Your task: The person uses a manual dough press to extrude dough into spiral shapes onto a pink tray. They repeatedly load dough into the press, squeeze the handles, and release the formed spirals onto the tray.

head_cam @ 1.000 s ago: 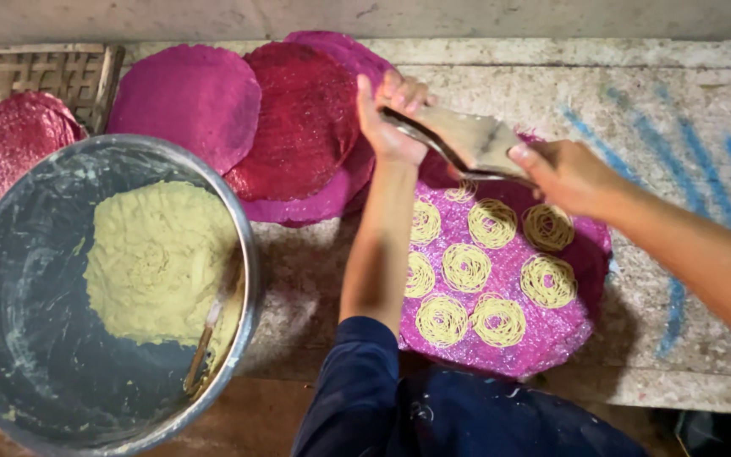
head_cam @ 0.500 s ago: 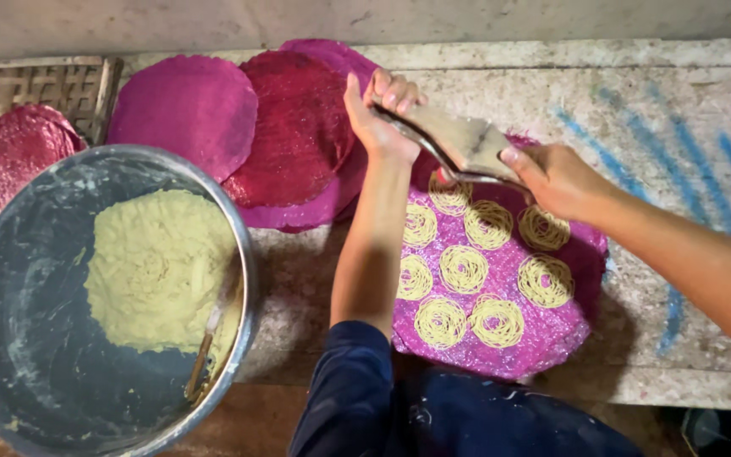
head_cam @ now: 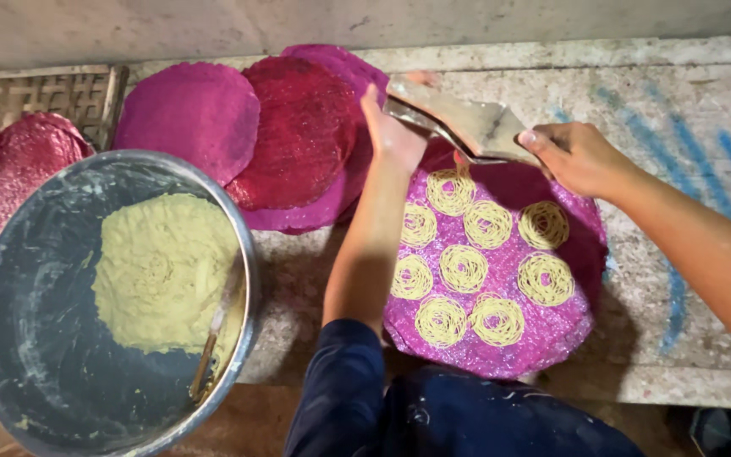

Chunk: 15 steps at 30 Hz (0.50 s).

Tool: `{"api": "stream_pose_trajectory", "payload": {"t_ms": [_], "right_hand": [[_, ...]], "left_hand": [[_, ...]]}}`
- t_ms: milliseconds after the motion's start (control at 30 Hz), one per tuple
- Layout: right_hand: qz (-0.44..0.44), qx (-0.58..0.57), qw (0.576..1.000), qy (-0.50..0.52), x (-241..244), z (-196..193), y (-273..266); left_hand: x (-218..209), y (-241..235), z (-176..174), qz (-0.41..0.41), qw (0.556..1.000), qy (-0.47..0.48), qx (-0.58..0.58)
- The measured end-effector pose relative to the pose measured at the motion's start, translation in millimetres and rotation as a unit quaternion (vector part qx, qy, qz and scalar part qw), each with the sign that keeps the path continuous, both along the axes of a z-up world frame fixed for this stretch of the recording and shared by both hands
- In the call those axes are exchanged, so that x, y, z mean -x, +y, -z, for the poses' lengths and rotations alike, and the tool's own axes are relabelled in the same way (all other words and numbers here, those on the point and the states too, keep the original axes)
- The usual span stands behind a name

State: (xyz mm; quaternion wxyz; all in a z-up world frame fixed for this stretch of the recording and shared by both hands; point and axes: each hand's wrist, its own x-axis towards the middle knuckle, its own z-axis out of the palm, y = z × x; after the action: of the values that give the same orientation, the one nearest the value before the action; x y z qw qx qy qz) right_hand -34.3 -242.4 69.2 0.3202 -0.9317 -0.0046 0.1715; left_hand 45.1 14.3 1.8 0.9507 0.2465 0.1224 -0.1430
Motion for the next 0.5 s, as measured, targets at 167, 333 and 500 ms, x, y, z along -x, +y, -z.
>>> {"api": "stream_pose_trajectory", "payload": {"t_ms": [167,333,500], "right_hand": [[-0.007,-0.049,0.999,-0.01,-2,1,4],[0.003,-0.055,0.996,-0.074,-2,20,6],[0.033,-0.136,0.984,-0.114,9,35,-9]], "left_hand": [[18,2,54,0.25,0.925,0.035,-0.284],[27,13,96,0.234,0.905,-0.025,-0.354],[62,35,83,0.191,0.769,-0.15,-0.591]]}}
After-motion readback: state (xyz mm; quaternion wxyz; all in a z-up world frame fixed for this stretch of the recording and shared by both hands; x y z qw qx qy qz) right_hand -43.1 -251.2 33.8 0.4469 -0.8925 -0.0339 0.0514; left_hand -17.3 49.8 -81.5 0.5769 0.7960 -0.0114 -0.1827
